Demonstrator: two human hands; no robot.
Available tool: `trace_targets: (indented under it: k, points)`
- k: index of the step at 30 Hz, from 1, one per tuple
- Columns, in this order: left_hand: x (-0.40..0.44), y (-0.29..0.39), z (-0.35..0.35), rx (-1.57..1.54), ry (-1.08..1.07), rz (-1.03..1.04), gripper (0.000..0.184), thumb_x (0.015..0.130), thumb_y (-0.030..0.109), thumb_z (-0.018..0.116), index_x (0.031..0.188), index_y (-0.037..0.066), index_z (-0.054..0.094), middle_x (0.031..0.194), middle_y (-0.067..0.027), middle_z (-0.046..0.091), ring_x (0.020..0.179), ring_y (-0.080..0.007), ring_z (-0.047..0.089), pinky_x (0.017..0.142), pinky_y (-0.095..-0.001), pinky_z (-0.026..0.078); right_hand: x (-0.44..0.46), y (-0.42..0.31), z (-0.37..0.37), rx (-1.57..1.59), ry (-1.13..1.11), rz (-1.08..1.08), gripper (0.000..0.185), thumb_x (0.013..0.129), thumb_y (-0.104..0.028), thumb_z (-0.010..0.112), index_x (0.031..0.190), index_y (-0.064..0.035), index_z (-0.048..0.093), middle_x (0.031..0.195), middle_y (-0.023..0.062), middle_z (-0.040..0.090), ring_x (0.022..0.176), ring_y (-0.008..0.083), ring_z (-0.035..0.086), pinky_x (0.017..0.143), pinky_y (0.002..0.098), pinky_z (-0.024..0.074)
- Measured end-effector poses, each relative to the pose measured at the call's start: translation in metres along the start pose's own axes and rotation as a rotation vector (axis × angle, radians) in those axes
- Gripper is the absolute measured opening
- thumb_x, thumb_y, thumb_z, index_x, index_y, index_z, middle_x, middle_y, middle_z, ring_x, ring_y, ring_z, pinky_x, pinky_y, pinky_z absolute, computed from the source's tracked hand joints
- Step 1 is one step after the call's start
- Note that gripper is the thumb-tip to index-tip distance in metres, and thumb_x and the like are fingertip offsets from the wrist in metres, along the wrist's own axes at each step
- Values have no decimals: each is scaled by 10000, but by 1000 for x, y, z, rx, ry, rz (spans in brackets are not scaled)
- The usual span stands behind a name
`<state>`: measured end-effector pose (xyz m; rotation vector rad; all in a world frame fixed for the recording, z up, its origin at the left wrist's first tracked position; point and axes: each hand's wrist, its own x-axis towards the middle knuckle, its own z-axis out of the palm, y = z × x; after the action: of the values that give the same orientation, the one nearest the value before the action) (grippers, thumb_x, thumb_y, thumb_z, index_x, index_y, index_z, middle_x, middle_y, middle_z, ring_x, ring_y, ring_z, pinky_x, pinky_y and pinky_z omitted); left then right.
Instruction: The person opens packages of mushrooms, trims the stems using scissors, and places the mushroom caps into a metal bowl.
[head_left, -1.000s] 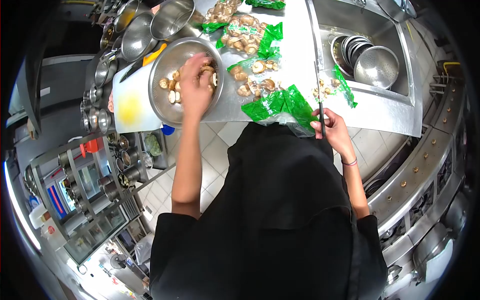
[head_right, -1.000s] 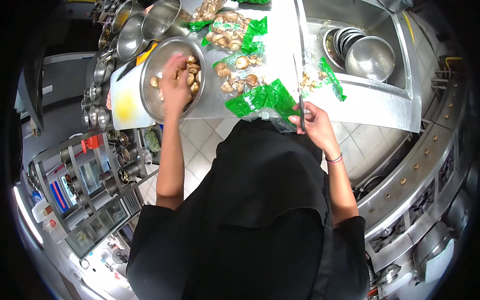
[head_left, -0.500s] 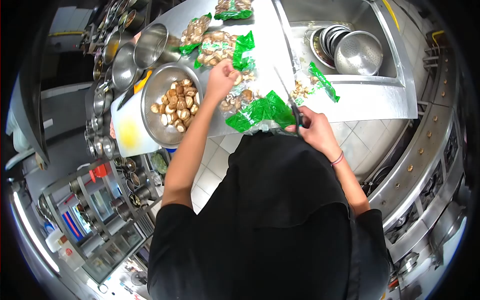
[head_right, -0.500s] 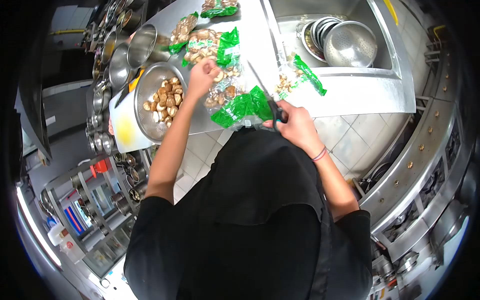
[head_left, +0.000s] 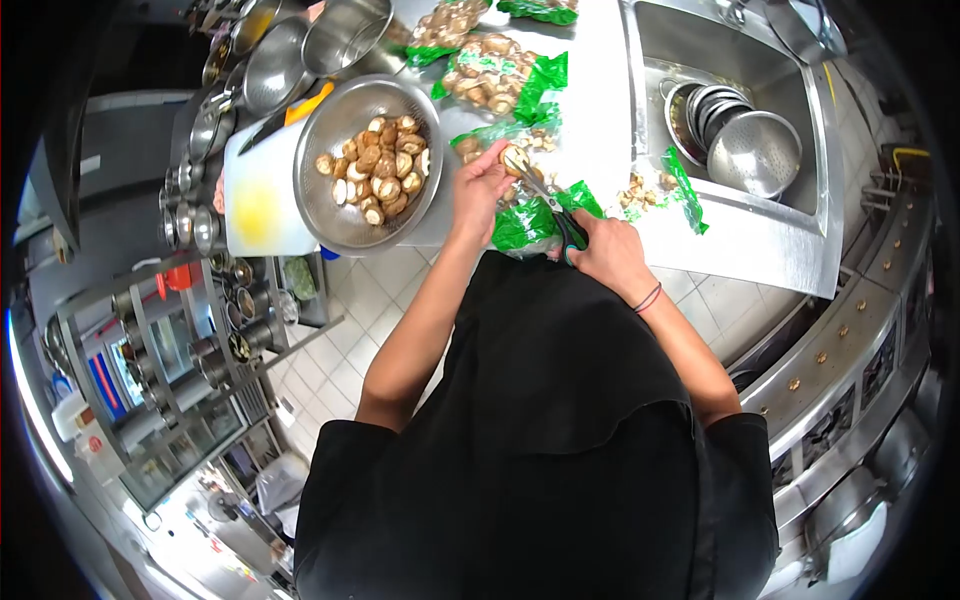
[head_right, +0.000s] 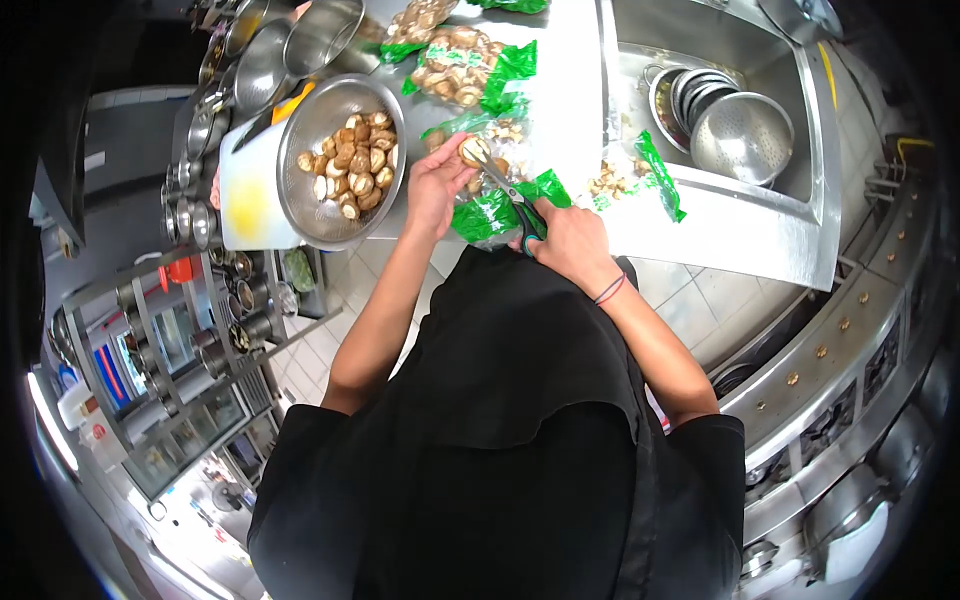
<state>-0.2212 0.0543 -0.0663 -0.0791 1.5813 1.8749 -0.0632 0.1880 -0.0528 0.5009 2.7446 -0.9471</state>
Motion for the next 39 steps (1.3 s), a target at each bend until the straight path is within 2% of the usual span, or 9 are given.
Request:
trace_targets:
  k: [8,14,15,17,19,21,26,36,39]
  points:
    - [12,-29,-25,366,62,85,389,857,-76,589,1245,-70,574,1090,-102,669,932,-134,641,822,-249,505,5,13,24,162,-17,-63,219,711,-180,719,842,-38,614,650,194,591,670,395,603,637,468,470]
    - [-14,43,-66,528,321,511,390,798,-68,670,1182,-6,639,974,-64,709,840,-87,637,739,-229,499,-21,32,-7,587,-230,99,286,775,-160,784,960,-16,621,544,33,534,506,123,530,508,312,391]
    - [-10,54,-85,554,405,369,396,789,-70,671,1177,2,640,1059,-100,700,927,-133,652,807,-273,508,-26,41,-10,721,-208,177,300,786,-151,786,998,-19,618,548,-4,516,517,69,484,500,268,359]
    - [-2,63,-102,979,390,724,398,751,-82,662,1142,-12,647,1196,-156,643,1087,-264,620,922,-340,482,-36,51,-20,859,-147,267,320,818,-135,769,1072,-27,607,559,-53,522,521,12,443,488,217,323]
    - [-2,75,-68,1170,336,875,392,743,-91,646,1128,-14,651,1225,-173,623,1133,-298,598,956,-351,468,-39,58,-30,850,-94,291,315,820,-133,766,1067,-23,608,558,-54,521,521,12,445,490,213,325]
    - [-4,63,-23,1017,-197,759,381,759,-102,602,1114,19,669,1136,-125,671,1031,-301,642,901,-391,491,-39,57,-33,888,-37,270,306,823,-134,762,1062,-19,609,557,-54,521,521,12,452,492,203,321]
    - [30,19,20,1758,-564,332,329,739,2,650,1064,51,670,1069,-121,664,990,-315,625,850,-399,498,-41,45,-41,747,14,235,323,794,-165,788,1036,-24,626,518,-48,482,514,24,335,485,235,271]
    - [51,14,-3,1453,-529,366,397,674,-34,713,1029,129,644,1023,-99,522,1012,-268,571,809,-350,499,-49,34,-26,739,3,216,331,799,-133,784,1050,-15,603,540,-54,488,529,17,410,501,223,317]
    - [50,17,-11,812,-438,238,341,708,-160,676,964,44,578,1091,-44,550,960,-110,578,749,-218,499,-42,24,-28,672,-29,218,358,763,-198,815,1007,-17,624,523,-26,452,508,52,388,490,263,319]
